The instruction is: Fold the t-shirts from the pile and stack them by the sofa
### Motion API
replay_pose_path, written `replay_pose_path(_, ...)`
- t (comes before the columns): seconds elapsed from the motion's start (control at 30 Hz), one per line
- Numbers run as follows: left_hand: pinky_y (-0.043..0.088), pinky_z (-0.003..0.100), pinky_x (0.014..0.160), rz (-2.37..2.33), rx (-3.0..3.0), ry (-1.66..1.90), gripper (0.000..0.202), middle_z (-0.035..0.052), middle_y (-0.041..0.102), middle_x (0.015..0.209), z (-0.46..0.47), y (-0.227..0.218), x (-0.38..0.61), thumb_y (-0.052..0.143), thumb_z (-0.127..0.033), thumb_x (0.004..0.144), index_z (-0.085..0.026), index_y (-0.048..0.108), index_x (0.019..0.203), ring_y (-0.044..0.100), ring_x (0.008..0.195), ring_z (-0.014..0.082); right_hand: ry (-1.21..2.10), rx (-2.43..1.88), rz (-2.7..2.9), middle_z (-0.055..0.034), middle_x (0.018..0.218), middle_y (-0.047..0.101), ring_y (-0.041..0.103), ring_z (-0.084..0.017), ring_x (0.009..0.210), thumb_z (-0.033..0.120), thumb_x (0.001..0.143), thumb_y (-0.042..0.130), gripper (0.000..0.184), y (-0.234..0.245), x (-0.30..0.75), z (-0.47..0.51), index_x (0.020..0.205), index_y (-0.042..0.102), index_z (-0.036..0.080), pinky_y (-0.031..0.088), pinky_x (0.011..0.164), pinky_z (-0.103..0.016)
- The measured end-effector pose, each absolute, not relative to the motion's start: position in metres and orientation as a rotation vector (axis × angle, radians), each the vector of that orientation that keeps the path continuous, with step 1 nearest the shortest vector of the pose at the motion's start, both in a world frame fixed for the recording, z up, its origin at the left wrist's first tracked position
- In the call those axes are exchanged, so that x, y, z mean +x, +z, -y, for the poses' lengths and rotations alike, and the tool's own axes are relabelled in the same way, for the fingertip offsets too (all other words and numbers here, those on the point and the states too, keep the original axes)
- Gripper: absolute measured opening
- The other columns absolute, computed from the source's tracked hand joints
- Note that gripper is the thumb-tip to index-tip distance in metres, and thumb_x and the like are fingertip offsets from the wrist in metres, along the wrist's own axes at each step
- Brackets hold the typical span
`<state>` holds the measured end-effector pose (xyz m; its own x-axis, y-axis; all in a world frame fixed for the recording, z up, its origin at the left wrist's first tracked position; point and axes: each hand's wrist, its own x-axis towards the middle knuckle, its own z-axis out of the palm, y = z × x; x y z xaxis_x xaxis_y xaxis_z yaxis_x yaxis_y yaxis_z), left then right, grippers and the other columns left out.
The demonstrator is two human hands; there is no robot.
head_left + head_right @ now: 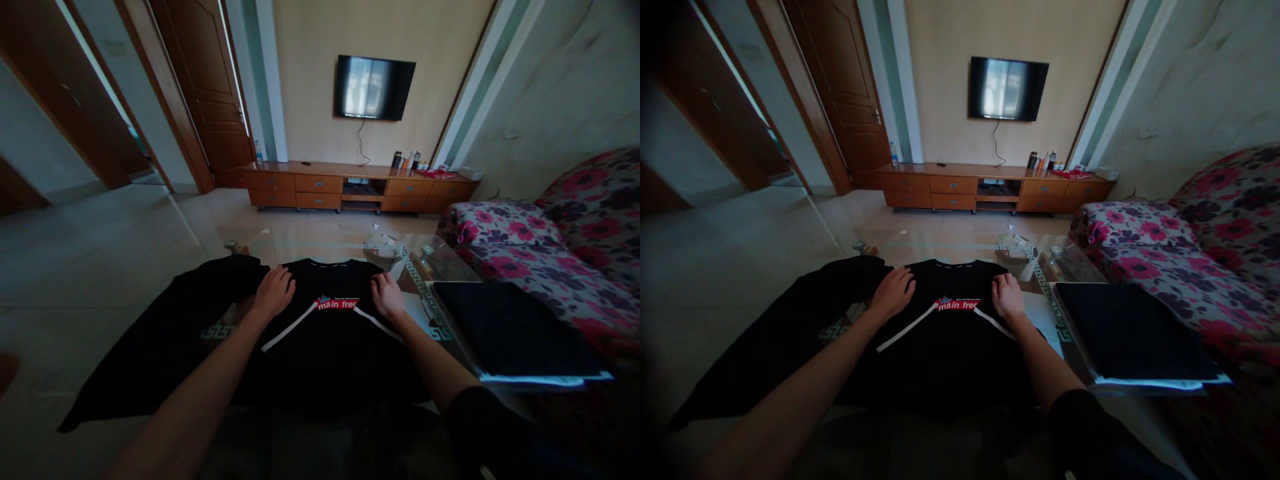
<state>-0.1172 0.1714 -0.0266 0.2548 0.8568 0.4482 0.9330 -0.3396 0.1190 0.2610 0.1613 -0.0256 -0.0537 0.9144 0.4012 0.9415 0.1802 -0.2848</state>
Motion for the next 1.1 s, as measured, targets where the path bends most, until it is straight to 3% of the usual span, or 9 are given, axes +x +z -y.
replay_pose_path(0.17,0.026,0.043,0.123,1.747,-2.529,-0.416,0.056,0.0128,0.053,0.151,-0.132,-0.023,-0.13,0.03,-0.048,0.103,-0.016,0.059,0.138,0.042,0.144,0.0266,0.01,-1.771,2.054,-0.0143,0.138,0.055,0.053,-0.025,0.128,0.043,0.106,0.026,0.048,-0.014,0.282,-0.126,0.13,0.06,0.019,0.038,0.112,-0.037)
replay_pose_path(0.3,0.02,0.044,0.124,1.802,-2.619,-0.287,0.07,0.0131,0.035,0.163,-0.091,-0.032,-0.14,0.026,-0.058,0.102,-0.012,0.043,0.153,0.026,0.153,0.0282,0.04,-1.786,2.224,-0.0128,0.163,0.032,0.029,-0.029,0.15,0.056,0.103,0.027,0.064,-0.026,0.297,-0.087,0.149,0.048,0.015,0.026,0.123,-0.043)
replay_pose_path(0.47,0.018,0.043,0.125,1.854,-2.666,-0.259,0.08,0.0117,0.021,0.168,-0.061,-0.045,-0.147,0.023,-0.066,0.1,-0.012,0.028,0.16,0.016,0.155,0.0264,0.135,-1.883,2.308,-0.0128,0.169,0.014,0.013,-0.028,0.156,0.067,0.099,0.023,0.083,-0.051,0.305,-0.066,0.16,0.029,0.011,0.018,0.126,-0.045)
replay_pose_path(0.8,0.019,0.042,0.125,1.773,-2.647,-0.279,0.085,0.0126,0.021,0.167,-0.113,-0.051,-0.139,0.028,-0.069,0.097,-0.011,0.026,0.16,0.017,0.155,0.0274,0.105,-2.001,2.288,-0.0091,0.169,0.01,0.008,-0.025,0.156,0.068,0.098,0.02,0.084,-0.056,0.31,-0.12,0.163,0.02,0.015,0.009,0.127,-0.046)
replay_pose_path(1.1,0.017,0.04,0.126,1.754,-2.644,-0.345,0.084,0.0107,0.021,0.168,-0.187,-0.061,-0.135,0.03,-0.069,0.096,-0.013,0.029,0.16,0.018,0.155,0.0251,0.056,-2.025,2.28,-0.0086,0.169,0.01,0.01,-0.023,0.156,0.071,0.098,0.016,0.086,-0.066,0.314,-0.191,0.163,0.02,0.016,0.006,0.127,-0.043)
